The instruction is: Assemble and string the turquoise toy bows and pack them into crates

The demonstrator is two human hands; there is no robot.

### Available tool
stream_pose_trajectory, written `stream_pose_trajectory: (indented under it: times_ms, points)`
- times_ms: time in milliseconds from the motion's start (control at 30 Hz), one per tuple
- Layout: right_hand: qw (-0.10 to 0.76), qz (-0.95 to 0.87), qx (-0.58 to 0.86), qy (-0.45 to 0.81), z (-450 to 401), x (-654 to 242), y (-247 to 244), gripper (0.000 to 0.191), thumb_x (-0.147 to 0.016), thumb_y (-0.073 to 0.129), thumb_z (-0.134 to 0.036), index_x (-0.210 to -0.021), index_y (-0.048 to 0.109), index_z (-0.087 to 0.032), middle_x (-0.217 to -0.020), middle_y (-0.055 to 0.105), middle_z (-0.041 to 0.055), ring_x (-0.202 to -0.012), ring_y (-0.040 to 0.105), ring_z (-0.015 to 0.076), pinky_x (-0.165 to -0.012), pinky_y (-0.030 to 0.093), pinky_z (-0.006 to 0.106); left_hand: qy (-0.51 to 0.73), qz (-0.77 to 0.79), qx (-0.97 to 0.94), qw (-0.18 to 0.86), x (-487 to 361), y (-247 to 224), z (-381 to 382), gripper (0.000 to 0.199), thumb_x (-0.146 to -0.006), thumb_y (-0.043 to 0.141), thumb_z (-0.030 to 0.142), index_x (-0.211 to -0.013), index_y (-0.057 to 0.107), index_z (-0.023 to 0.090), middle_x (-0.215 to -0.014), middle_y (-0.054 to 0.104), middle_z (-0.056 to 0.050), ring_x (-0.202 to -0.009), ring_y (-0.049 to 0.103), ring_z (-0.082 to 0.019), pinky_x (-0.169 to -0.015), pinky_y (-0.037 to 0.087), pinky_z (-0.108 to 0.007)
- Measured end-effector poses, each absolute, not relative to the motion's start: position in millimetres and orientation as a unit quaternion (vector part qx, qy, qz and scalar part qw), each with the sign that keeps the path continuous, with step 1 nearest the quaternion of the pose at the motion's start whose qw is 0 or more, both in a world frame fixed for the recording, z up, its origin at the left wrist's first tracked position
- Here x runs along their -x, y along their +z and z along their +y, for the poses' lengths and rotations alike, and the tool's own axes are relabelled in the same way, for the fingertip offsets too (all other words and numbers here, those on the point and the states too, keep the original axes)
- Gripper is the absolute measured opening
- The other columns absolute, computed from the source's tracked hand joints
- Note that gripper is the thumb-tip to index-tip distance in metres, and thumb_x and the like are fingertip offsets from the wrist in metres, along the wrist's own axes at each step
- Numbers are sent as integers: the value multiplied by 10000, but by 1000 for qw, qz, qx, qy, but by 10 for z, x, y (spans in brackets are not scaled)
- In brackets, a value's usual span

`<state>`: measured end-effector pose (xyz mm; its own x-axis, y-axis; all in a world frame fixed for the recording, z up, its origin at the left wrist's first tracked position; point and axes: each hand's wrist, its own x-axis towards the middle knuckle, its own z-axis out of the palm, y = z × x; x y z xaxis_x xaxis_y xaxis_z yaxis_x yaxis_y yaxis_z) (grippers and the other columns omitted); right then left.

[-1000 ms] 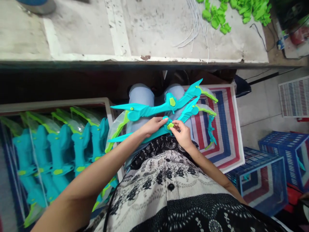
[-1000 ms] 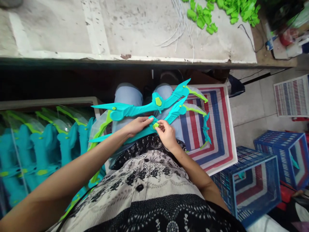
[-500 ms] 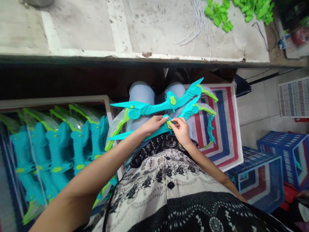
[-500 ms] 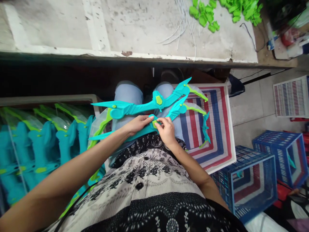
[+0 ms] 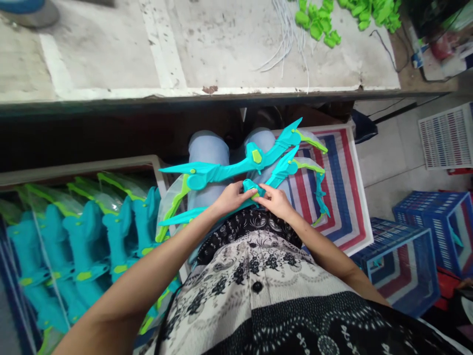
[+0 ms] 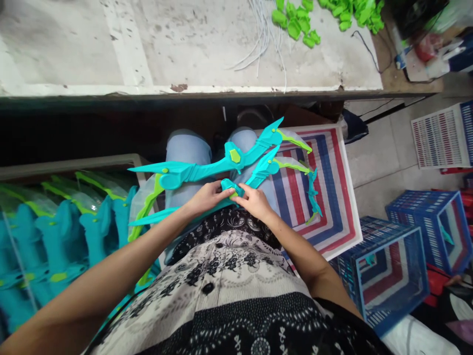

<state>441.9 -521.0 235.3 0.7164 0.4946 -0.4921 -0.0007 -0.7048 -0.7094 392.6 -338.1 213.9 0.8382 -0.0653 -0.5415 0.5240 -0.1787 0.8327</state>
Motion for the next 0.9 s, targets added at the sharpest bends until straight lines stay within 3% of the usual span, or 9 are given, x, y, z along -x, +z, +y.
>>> stream_pose_trajectory:
  times_ms: [333,600,767,900]
  points:
    - [255,-153,901,315,-5072,-4481,2302,356,-823,747,-470,-1101,694,-253,-551,576,-63,-585,589,141,-538,280,230,-225,173,-775,565,-3950,2112,-3345,494,-740,530,662,-714,565,170,-667,569,-20,-656,472,-161,-598,335,-275]
    - [313,-207,880,292,-5194,-4482,2392,363,-820,749,-451,-1112,734,-235,-566,627,-44,-555,586,129,-562,362,231,-238,176,-788,540,-3917,2262,-3336,494,-747,516,682,-737,540,189,-659,569,-19,-648,491,-177,-586,366,-286]
    - [358,-147,913,127,-5703,-4848,2492,222,-934,587,-380,-997,751,-245,-827,748,25,-742,665,165,-724,478,267,-277,181,-784,525,-3893,2396,-3179,602,-705,536,775,-806,599,185,-773,662,-54,-743,582,-235,-652,447,-316]
    - [315,-118,941,-31,-6227,-5315,2501,234,-930,508,-282,-929,728,-204,-971,734,100,-922,645,237,-860,498,374,-299,173,-800,491,-3909,2438,-3100,628,-700,515,810,-799,595,195,-779,669,-56,-754,615,-256,-673,476,-336]
